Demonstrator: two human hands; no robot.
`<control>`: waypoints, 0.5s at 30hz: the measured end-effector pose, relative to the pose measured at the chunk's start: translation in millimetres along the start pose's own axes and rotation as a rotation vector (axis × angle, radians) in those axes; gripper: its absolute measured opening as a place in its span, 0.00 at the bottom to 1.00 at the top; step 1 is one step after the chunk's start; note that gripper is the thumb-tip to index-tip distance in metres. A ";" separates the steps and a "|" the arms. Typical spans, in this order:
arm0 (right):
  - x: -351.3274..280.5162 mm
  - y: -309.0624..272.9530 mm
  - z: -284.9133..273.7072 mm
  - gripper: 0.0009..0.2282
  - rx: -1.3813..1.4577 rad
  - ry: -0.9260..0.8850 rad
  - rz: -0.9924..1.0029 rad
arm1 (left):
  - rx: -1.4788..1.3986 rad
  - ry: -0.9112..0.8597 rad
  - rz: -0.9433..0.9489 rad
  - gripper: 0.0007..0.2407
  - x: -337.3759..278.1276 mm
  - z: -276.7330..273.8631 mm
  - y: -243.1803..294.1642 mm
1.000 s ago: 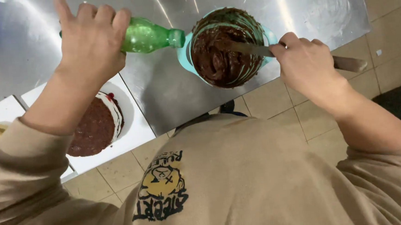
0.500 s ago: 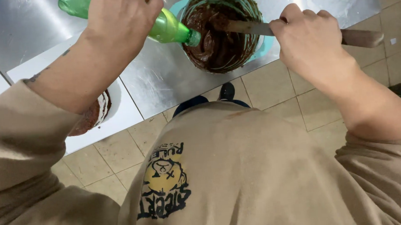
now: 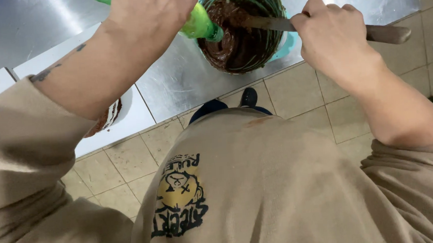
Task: The person wipes the stainless steel worktable with a cloth, moves cake layers on white boards, and stacks a cream-filled cake layer. They then stir chocolate frosting in a bowl with a spatula, add liquid from a bottle, and continue mixing the frosting while checking a phone and a paper order on the counter.
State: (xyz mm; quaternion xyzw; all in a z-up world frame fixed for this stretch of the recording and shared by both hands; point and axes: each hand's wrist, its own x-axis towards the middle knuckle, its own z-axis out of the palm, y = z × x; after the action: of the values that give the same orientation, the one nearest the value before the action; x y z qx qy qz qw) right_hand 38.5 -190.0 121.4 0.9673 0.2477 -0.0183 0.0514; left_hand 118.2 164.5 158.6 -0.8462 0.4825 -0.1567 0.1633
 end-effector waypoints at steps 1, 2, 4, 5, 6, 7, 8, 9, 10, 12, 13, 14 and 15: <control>0.2 -0.1 -0.1 0.07 0.006 -0.002 0.002 | -0.022 0.044 -0.008 0.08 2.4 -7.3 -0.5; 0.5 -0.3 -0.1 0.07 0.013 -0.004 0.003 | -0.045 0.087 -0.015 0.09 4.6 -14.4 -0.9; -1.2 0.5 2.3 0.07 0.012 0.001 0.003 | -0.071 0.104 -0.015 0.09 2.0 -23.9 -3.1; -2.4 1.1 3.4 0.08 0.010 0.005 0.000 | -0.099 0.121 -0.017 0.10 0.6 -28.3 -3.6; -3.9 1.4 4.4 0.08 0.009 0.003 0.001 | -0.101 0.123 -0.017 0.10 -1.6 -30.4 -4.6; -3.8 1.8 5.2 0.08 0.008 -0.007 0.008 | -0.129 0.122 -0.020 0.10 -4.4 -32.9 -6.6; -3.5 2.0 5.9 0.07 0.006 -0.017 0.015 | -0.157 0.122 -0.024 0.11 -7.3 -35.4 -8.7; -4.3 2.8 6.0 0.07 0.004 -0.016 0.014 | -0.157 0.124 -0.025 0.11 -9.5 -40.3 -10.7; -4.9 3.4 6.1 0.08 0.021 0.000 0.015 | -0.180 0.140 -0.035 0.13 -11.8 -45.3 -12.8; -4.9 4.4 7.1 0.09 0.036 0.016 0.016 | -0.203 0.158 -0.045 0.15 -15.6 -51.9 -17.1; -5.0 4.7 8.0 0.09 0.032 -0.004 0.031 | -0.216 0.171 -0.047 0.15 -16.9 -53.6 -18.9; -5.1 5.0 8.9 0.09 0.028 -0.023 0.046 | -0.230 0.183 -0.049 0.16 -18.3 -55.4 -20.8; -4.8 4.6 7.8 0.09 0.026 -0.023 0.044 | -0.230 0.185 -0.052 0.16 -21.2 -56.2 -21.4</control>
State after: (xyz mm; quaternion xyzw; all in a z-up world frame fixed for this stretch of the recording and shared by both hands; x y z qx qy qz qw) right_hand 36.5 -197.1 114.4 0.9728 0.2257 -0.0317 0.0422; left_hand 100.5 186.2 215.9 -0.8535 0.4882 -0.1817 0.0161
